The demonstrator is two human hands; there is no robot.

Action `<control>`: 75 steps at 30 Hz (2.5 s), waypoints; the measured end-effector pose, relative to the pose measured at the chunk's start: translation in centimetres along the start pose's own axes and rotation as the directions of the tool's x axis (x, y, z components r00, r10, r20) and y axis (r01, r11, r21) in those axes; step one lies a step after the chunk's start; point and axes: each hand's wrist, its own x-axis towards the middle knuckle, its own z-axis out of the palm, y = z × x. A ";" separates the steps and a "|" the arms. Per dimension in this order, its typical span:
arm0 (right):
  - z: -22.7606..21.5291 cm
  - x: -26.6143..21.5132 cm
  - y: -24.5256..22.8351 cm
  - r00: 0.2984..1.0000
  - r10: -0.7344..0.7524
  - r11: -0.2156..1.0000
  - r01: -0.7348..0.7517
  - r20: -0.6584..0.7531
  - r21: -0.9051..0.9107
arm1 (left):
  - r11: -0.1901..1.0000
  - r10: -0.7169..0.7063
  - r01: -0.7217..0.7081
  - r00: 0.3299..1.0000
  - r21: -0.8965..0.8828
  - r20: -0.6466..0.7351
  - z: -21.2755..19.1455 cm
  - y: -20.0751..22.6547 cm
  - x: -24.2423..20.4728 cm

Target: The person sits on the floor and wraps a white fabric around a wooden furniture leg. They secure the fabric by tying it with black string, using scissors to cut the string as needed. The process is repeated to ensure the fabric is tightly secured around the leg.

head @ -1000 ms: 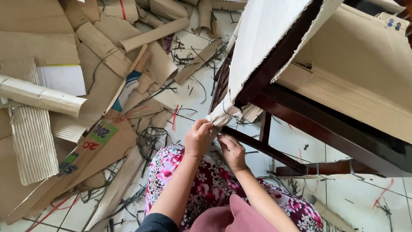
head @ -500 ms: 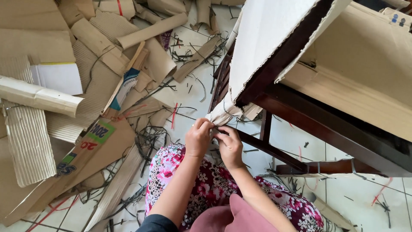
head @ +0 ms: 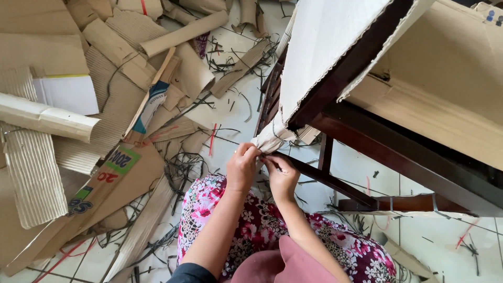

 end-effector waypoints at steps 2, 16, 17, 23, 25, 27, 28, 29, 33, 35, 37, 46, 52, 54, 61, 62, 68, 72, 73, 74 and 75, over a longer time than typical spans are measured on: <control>-0.2 0.3 -0.3 0.998 -0.054 0.998 0.054 0.029 -0.014 | 1.000 0.000 0.000 1.000 -0.015 -0.004 0.3 -0.2 -0.1; -0.7 -1.3 0.6 0.994 -0.025 0.999 0.027 0.105 -0.017 | 0.999 0.000 0.000 1.000 -0.048 -0.014 0.4 -1.1 0.0; -0.9 -1.7 1.6 0.997 -0.029 0.999 0.032 0.072 -0.040 | 0.999 -0.001 0.001 1.000 -0.048 -0.017 0.4 -1.2 0.0; -1.3 -2.2 3.4 0.993 -0.094 0.995 0.097 0.075 -0.036 | 0.998 -0.011 0.010 1.000 -0.068 -0.013 0.1 -0.5 0.2; -1.2 -1.5 2.8 0.987 -0.132 0.990 0.135 0.094 -0.028 | 0.998 -0.014 0.013 1.000 -0.069 -0.013 -0.2 -0.3 0.3; -0.8 -0.9 2.8 0.968 -0.240 0.970 0.243 0.078 -0.025 | 0.996 -0.025 0.024 1.000 -0.085 -0.007 -0.3 -0.4 0.3; -0.8 -0.8 2.6 0.967 -0.241 0.970 0.244 0.078 -0.023 | 0.996 -0.025 0.024 1.000 -0.084 -0.008 -0.3 -0.3 0.4; -0.7 -0.7 2.5 0.967 -0.248 0.968 0.249 0.057 -0.020 | 0.996 -0.031 0.030 0.999 -0.088 -0.009 -0.4 -0.2 0.4; -1.0 -1.7 5.1 0.964 -0.266 0.962 0.267 0.024 -0.047 | 0.991 -0.068 0.067 0.998 -0.118 -0.010 -0.1 -0.5 0.3; -1.0 -2.5 6.1 0.956 -0.291 0.953 0.292 0.034 -0.078 | 0.986 -0.089 0.086 0.996 -0.144 -0.014 -0.2 -0.2 0.5; -1.3 -2.9 5.5 0.949 -0.312 0.943 0.315 0.044 -0.108 | 0.980 -0.109 0.105 0.994 -0.169 -0.016 -0.1 -0.1 0.5; -1.5 0.0 2.9 0.816 -0.570 0.822 0.566 0.099 0.071 | 0.999 0.010 -0.012 0.998 -0.038 -0.060 0.5 -0.7 0.2; 0.1 -0.6 2.2 0.916 -0.382 0.923 0.384 0.119 0.011 | 0.998 0.063 -0.065 0.995 -0.018 -0.080 0.1 -0.5 0.3; 0.3 -0.4 1.9 0.976 -0.209 0.977 0.205 0.065 0.061 | 0.998 0.027 -0.031 0.997 -0.055 -0.070 -0.1 -0.3 0.3; 1.2 -1.6 3.2 0.990 0.143 0.973 -0.138 -0.016 0.185 | 0.995 -0.008 0.004 0.999 -0.097 -0.036 -0.2 -0.2 0.2; 1.2 -1.6 3.4 0.990 0.136 0.981 -0.128 -0.041 0.147 | 0.995 -0.014 0.011 1.000 -0.103 -0.026 -0.3 -0.2 0.2; 0.9 -0.7 1.3 0.997 -0.044 0.998 0.041 -0.062 -0.041 | 0.991 -0.036 0.037 0.999 -0.131 0.009 -0.6 0.0 0.2; 0.8 -0.9 1.1 0.994 -0.094 0.993 0.090 -0.054 -0.082 | 0.990 -0.063 0.067 0.997 -0.126 0.037 -0.7 -0.1 -0.1; 0.8 -1.0 1.1 0.994 -0.093 0.993 0.088 -0.053 -0.082 | 0.990 -0.063 0.068 0.997 -0.126 0.038 -0.7 0.0 -0.1; 0.8 -1.0 1.1 0.989 -0.138 0.988 0.134 -0.048 -0.080 | 0.989 -0.067 0.071 0.997 -0.129 0.040 -0.8 0.1 -0.1; 0.8 -1.0 1.1 0.982 -0.183 0.981 0.179 -0.042 -0.078 | 0.989 -0.070 0.075 0.997 -0.131 0.042 -1.0 0.1 -0.1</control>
